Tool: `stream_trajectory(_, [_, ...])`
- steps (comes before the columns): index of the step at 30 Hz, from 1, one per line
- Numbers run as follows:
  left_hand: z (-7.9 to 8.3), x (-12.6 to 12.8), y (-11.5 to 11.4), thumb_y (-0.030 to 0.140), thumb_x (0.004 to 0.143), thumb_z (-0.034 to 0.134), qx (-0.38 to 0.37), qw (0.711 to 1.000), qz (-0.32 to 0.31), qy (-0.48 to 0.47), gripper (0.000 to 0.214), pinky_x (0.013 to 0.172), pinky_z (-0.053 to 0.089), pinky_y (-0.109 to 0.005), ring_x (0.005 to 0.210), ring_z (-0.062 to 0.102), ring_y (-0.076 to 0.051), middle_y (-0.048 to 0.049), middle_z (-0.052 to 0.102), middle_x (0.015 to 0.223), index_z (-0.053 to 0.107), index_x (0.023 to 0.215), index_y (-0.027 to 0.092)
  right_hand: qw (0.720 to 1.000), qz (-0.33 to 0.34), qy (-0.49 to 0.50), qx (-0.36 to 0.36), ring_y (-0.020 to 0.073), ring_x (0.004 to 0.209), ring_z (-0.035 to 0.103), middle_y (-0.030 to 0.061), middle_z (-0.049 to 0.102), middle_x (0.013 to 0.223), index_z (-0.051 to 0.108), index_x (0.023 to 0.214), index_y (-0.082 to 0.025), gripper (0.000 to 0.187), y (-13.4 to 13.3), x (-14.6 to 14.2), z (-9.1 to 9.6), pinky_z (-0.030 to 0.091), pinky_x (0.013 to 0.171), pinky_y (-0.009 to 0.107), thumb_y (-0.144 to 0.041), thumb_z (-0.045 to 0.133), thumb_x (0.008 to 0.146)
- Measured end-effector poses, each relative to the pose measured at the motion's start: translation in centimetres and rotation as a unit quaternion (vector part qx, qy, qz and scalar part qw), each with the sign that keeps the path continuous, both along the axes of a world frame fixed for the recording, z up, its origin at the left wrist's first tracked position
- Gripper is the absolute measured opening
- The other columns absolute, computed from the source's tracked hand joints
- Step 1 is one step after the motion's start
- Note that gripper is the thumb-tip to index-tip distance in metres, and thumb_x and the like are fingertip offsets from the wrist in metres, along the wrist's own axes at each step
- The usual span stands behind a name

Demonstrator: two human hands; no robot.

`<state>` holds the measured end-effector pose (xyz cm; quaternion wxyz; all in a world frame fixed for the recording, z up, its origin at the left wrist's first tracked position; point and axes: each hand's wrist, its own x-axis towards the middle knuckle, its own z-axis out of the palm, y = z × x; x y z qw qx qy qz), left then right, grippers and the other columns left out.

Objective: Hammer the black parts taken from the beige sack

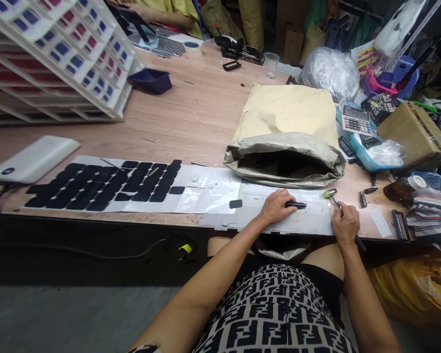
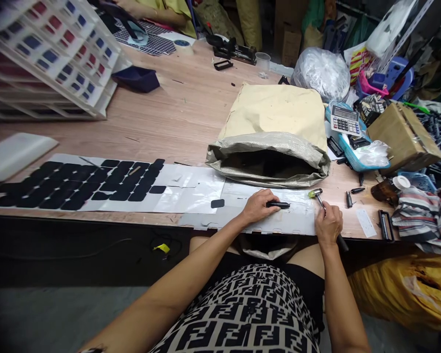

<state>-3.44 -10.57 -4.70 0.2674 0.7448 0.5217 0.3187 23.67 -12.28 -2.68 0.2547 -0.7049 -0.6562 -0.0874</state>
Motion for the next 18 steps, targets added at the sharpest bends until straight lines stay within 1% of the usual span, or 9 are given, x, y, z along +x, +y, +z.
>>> stream_trajectory(3, [0.0, -0.3, 0.1, 0.035, 0.086, 0.071, 0.033, 0.999, -0.02, -0.014, 0.016, 0.079, 0.045, -0.032, 0.085, 0.058, -0.019, -0.0019, 0.064, 0.086, 0.072, 0.093, 0.021, 0.999, -0.031, -0.043, 0.012, 0.0256, 0.09, 0.054, 0.0104, 0.066, 0.097, 0.075, 0.112, -0.019, 0.031, 0.5, 0.3, -0.7, 0.04, 0.078, 0.036, -0.024, 0.054, 0.09])
stream_trajectory(6, [0.7, -0.3, -0.6, 0.04, 0.094, 0.06, 0.064, 0.996, -0.04, -0.045, 0.023, 0.075, 0.045, -0.03, 0.078, 0.057, -0.017, -0.0028, 0.063, 0.085, 0.068, 0.095, 0.018, 0.997, -0.034, -0.062, 0.012, 0.025, 0.09, 0.053, 0.0096, 0.065, 0.098, 0.074, 0.114, -0.02, 0.031, 0.4, 0.0, -0.9, 0.037, 0.076, 0.036, -0.025, 0.054, 0.09])
stream_trajectory(9, [1.3, 0.2, -3.1, 0.041, 0.1, 0.047, 0.082, 0.992, -0.073, -0.064, 0.029, 0.068, 0.045, -0.027, 0.073, 0.058, -0.015, -0.0039, 0.065, 0.087, 0.064, 0.103, 0.017, 0.997, -0.038, -0.07, 0.005, 0.0247, 0.09, 0.052, 0.0095, 0.064, 0.098, 0.073, 0.114, -0.02, 0.031, 0.2, -0.2, -0.8, 0.035, 0.075, 0.035, -0.026, 0.054, 0.09])
stream_trajectory(11, [1.1, 0.8, -5.7, 0.041, 0.102, 0.043, 0.089, 0.985, -0.13, -0.063, 0.031, 0.066, 0.045, -0.026, 0.07, 0.06, -0.014, -0.0038, 0.068, 0.087, 0.063, 0.108, 0.017, 0.996, -0.041, -0.074, 0.004, 0.0247, 0.09, 0.051, 0.0095, 0.064, 0.099, 0.072, 0.114, -0.02, 0.031, 0.2, -0.2, -0.8, 0.034, 0.075, 0.035, -0.026, 0.054, 0.09])
stream_trajectory(13, [0.1, 1.4, -8.4, 0.042, 0.103, 0.042, 0.081, 0.974, -0.203, -0.056, 0.032, 0.065, 0.046, -0.025, 0.07, 0.062, -0.014, -0.0039, 0.07, 0.087, 0.063, 0.111, 0.018, 0.996, -0.043, -0.077, 0.003, 0.0248, 0.09, 0.051, 0.0097, 0.063, 0.1, 0.072, 0.115, -0.02, 0.031, 0.3, -0.2, -0.8, 0.034, 0.075, 0.035, -0.026, 0.053, 0.091])
stream_trajectory(15, [-1.6, 1.6, -10.5, 0.043, 0.103, 0.042, 0.039, 0.965, -0.254, -0.044, 0.033, 0.069, 0.048, -0.024, 0.076, 0.066, -0.015, -0.0045, 0.072, 0.092, 0.063, 0.115, 0.02, 0.996, -0.044, -0.078, 0.0, 0.0248, 0.091, 0.051, 0.0098, 0.062, 0.1, 0.071, 0.115, -0.02, 0.031, 0.3, -0.1, -0.9, 0.034, 0.075, 0.035, -0.026, 0.053, 0.091])
stream_trajectory(16, [-2.6, 1.5, -11.2, 0.044, 0.103, 0.041, -0.001, 0.965, -0.261, -0.033, 0.034, 0.072, 0.049, -0.025, 0.081, 0.068, -0.016, -0.0047, 0.072, 0.096, 0.062, 0.117, 0.021, 0.996, -0.044, -0.078, -0.002, 0.0248, 0.091, 0.051, 0.0098, 0.062, 0.101, 0.071, 0.116, -0.02, 0.032, 0.3, -0.1, -1.0, 0.034, 0.075, 0.035, -0.026, 0.053, 0.091])
stream_trajectory(18, [-4.8, 1.0, -11.9, 0.046, 0.103, 0.04, -0.117, 0.964, -0.237, 0.007, 0.038, 0.079, 0.051, -0.027, 0.091, 0.07, -0.019, -0.0056, 0.073, 0.104, 0.061, 0.123, 0.023, 0.996, -0.045, -0.079, -0.006, 0.0247, 0.091, 0.051, 0.0097, 0.062, 0.101, 0.071, 0.116, -0.02, 0.032, 0.4, -0.1, -1.1, 0.034, 0.076, 0.035, -0.026, 0.053, 0.091])
